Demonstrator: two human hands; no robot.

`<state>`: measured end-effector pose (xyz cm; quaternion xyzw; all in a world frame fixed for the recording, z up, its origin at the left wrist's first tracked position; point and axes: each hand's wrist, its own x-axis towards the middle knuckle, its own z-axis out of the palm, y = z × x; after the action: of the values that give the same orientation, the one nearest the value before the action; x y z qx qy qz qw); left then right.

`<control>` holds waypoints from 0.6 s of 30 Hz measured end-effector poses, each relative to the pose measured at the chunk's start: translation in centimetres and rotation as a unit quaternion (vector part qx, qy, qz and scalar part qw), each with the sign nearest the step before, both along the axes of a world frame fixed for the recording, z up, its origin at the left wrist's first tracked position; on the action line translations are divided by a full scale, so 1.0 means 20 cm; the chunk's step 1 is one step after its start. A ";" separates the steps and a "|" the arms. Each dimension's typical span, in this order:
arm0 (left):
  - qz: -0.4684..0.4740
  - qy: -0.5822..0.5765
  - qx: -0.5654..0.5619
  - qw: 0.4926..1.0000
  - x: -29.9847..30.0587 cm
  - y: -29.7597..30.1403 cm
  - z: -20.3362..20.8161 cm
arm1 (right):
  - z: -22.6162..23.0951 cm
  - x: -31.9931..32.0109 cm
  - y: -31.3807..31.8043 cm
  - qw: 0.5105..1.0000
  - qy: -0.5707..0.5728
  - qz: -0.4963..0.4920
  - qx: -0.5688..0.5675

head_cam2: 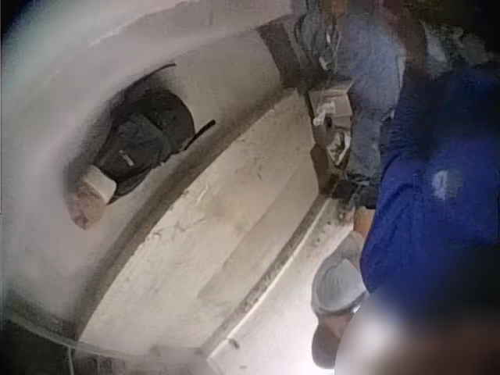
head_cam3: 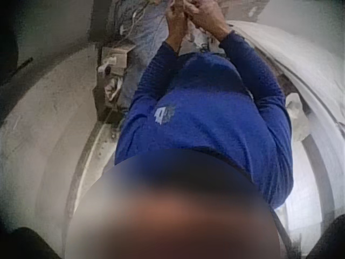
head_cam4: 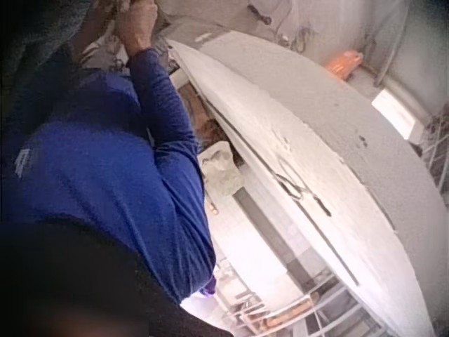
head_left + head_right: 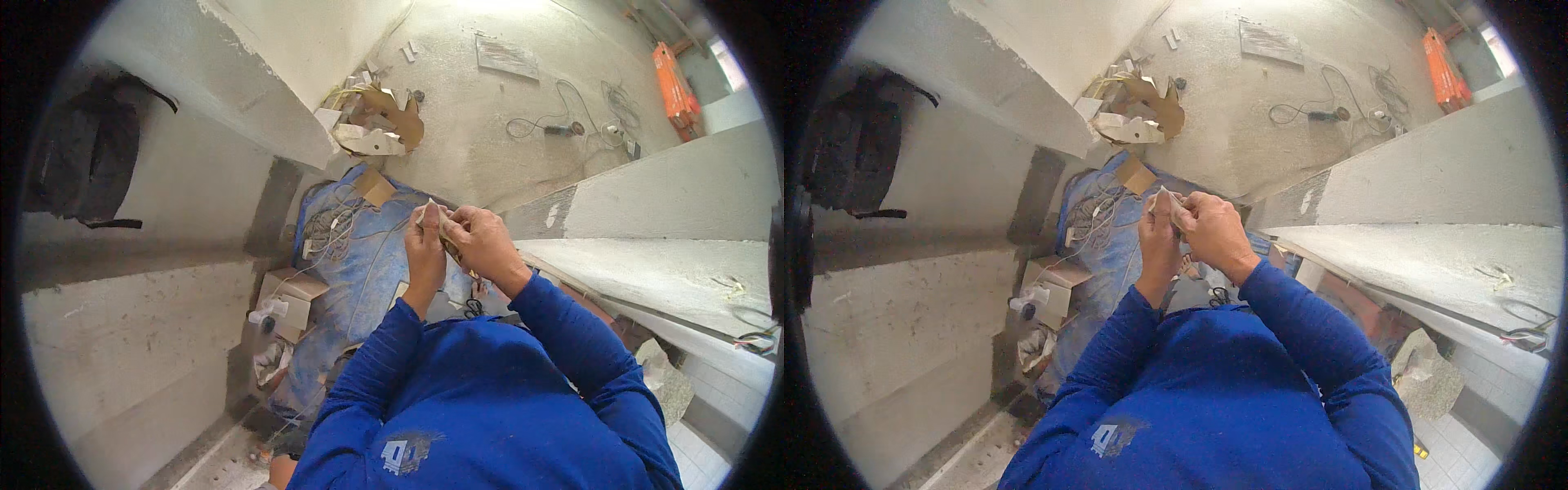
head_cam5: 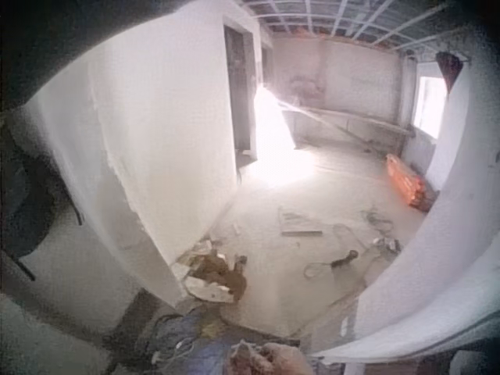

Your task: The person measures a small tile piece, then uses an angle grinder to cut it on a wooden board. After cutting, the person inspects the cut piece and walks back toward the tiled area.

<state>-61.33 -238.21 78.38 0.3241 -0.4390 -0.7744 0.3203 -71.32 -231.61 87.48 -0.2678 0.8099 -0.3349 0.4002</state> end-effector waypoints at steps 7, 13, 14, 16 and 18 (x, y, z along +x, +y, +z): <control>0.057 0.111 0.089 0.988 -0.01 -0.09 0.12 | 0.15 0.00 0.08 0.980 -0.126 0.026 -0.150; 0.088 0.109 0.075 0.987 -0.02 -0.14 0.25 | 0.28 0.07 0.09 0.969 0.194 0.076 -0.131; 0.084 0.176 0.127 0.973 -0.02 -0.15 0.26 | 0.30 0.07 0.11 0.971 0.202 0.074 -0.102; 0.085 0.146 0.103 0.980 -0.01 -0.14 0.29 | 0.33 0.07 0.14 0.963 0.239 0.082 -0.095; 0.080 0.172 0.081 0.978 0.01 -0.13 0.32 | 0.36 0.07 0.18 0.960 0.256 0.083 -0.081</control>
<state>-61.21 -240.89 84.74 0.2448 -0.2861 -0.8232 0.4249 -69.94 -228.02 94.67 -0.4426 0.8302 -0.2854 0.1829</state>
